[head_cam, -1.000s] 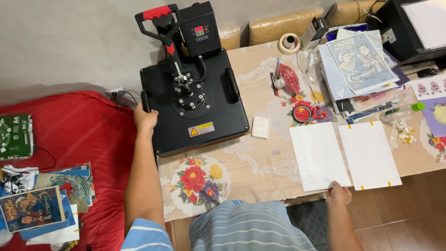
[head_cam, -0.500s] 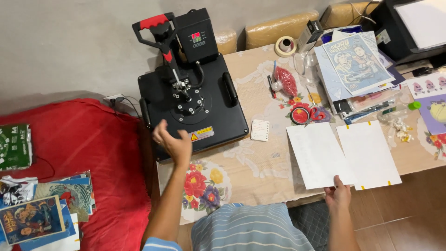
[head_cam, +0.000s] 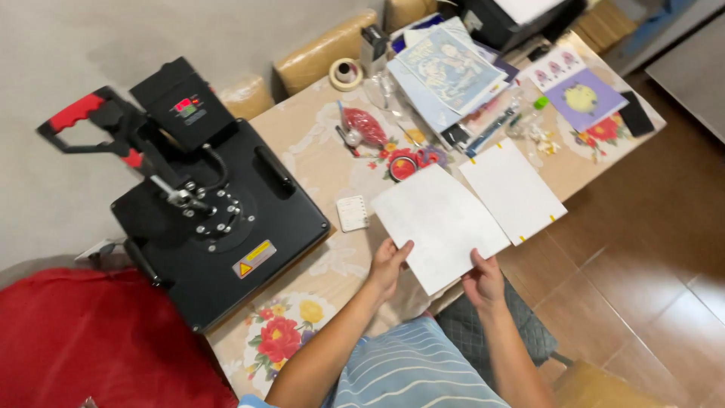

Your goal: The person prepares a white sheet by applying yellow tape to its corners, then places it on a heat press machine. They operate the machine by lowering the handle to press the sheet, then lift the handle and remove the sheet. The person repeats this process with another sheet.

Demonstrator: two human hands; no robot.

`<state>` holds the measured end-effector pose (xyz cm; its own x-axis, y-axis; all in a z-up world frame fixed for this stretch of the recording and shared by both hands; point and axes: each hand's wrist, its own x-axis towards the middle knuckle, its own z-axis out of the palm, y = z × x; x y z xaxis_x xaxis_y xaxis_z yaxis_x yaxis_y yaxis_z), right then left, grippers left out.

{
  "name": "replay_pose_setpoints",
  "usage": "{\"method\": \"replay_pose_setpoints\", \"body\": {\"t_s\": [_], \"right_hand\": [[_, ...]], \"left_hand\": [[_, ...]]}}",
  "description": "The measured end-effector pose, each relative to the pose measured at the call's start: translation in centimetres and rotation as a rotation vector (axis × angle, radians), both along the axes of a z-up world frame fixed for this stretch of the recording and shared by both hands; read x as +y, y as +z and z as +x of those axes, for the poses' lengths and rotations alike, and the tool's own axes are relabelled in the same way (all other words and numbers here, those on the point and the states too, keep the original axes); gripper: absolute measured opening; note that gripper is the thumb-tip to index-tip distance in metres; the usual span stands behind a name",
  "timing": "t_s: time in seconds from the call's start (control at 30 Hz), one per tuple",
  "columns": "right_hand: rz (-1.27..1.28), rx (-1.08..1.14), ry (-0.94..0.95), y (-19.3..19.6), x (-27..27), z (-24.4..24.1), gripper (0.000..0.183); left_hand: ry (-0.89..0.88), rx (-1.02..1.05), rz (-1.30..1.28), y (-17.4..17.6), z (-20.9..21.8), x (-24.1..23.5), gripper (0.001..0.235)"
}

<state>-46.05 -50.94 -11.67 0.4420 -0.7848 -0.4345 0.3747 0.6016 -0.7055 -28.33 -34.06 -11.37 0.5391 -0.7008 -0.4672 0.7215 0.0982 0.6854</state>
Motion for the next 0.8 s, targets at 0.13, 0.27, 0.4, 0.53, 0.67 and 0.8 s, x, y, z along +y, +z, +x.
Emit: {"method": "replay_pose_setpoints", "body": {"t_s": [0.13, 0.27, 0.4, 0.53, 0.67, 0.8], "right_hand": [[-0.017, 0.008, 0.017, 2.1, 2.8, -0.2, 0.036], [-0.03, 0.037, -0.024, 1.6, 2.5, -2.2, 0.021], [-0.164, 0.091, 0.078, -1.0, 0.2, -5.1, 0.04], [-0.266, 0.184, 0.293, 3.2, -0.1, -4.8, 0.066], [-0.308, 0.198, 0.338, 6.0, -0.3, -2.8, 0.072], [-0.341, 0.179, 0.345, 7.9, -0.1, -0.5, 0.041]], "left_hand": [[0.065, -0.134, 0.0, -0.3, 2.4, -1.1, 0.05], [-0.012, -0.285, -0.019, 1.8, 3.8, 0.5, 0.046], [-0.081, -0.356, -0.073, 4.7, 4.4, 2.6, 0.047], [-0.149, -0.415, -0.136, 8.9, 4.8, 4.2, 0.043], [-0.157, -0.462, -0.164, 11.1, 5.5, 4.8, 0.037], [-0.211, -0.522, -0.136, 13.2, 6.8, 5.7, 0.035]]}}
